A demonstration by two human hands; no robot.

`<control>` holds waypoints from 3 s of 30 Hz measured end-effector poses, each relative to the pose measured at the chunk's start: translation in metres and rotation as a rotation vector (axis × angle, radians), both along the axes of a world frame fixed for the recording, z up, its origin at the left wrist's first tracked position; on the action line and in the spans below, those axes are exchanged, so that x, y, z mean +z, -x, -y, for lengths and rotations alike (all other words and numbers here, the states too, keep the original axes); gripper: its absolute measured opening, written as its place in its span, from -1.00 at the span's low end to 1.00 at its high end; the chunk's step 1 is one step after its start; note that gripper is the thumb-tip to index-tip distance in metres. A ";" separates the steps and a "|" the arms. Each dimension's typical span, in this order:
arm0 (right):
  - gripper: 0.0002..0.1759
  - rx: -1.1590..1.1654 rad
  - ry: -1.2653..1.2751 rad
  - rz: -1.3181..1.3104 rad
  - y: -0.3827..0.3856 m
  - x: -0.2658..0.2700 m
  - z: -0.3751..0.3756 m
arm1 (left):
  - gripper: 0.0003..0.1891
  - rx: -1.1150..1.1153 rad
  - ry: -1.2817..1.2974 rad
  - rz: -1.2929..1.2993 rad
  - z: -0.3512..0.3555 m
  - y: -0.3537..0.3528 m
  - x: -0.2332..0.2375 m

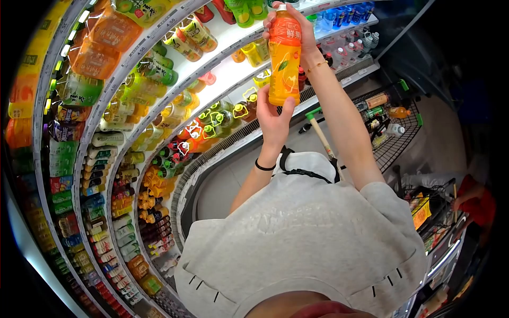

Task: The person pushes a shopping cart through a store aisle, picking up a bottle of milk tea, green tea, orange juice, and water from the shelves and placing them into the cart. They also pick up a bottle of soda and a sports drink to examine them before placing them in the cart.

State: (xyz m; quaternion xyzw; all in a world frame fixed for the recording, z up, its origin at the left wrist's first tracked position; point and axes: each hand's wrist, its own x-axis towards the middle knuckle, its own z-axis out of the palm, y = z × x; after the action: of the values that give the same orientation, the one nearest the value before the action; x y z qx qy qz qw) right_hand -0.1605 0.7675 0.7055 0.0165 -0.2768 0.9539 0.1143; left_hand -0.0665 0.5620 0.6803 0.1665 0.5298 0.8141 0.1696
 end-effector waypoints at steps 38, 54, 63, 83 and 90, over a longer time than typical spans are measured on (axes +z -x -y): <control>-0.66 -0.082 -0.623 -0.391 -0.093 0.043 0.018 | -0.28 -0.349 -0.236 0.154 0.030 0.003 -0.057; -0.57 0.282 0.729 -0.526 -0.059 -0.073 0.037 | -0.21 0.311 0.637 -1.089 0.022 -0.056 -0.006; -0.56 -0.223 0.149 -0.038 -0.125 -0.058 -0.013 | -0.45 -0.245 0.245 0.045 0.007 0.007 -0.026; -0.37 -1.187 -0.518 1.012 -0.315 -0.190 0.060 | -0.56 -1.197 0.594 -0.823 -0.134 -0.031 -0.186; -0.37 -1.169 -0.861 1.356 -0.372 -0.227 -0.011 | -0.68 -1.340 0.777 0.167 -0.211 -0.117 -0.275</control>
State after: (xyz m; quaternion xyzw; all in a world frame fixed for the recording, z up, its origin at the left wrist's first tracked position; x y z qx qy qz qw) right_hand 0.2112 0.7785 0.4789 -0.6317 -0.5709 0.3732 0.3685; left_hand 0.0502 0.7730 0.4053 0.3181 0.5488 0.3039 0.7108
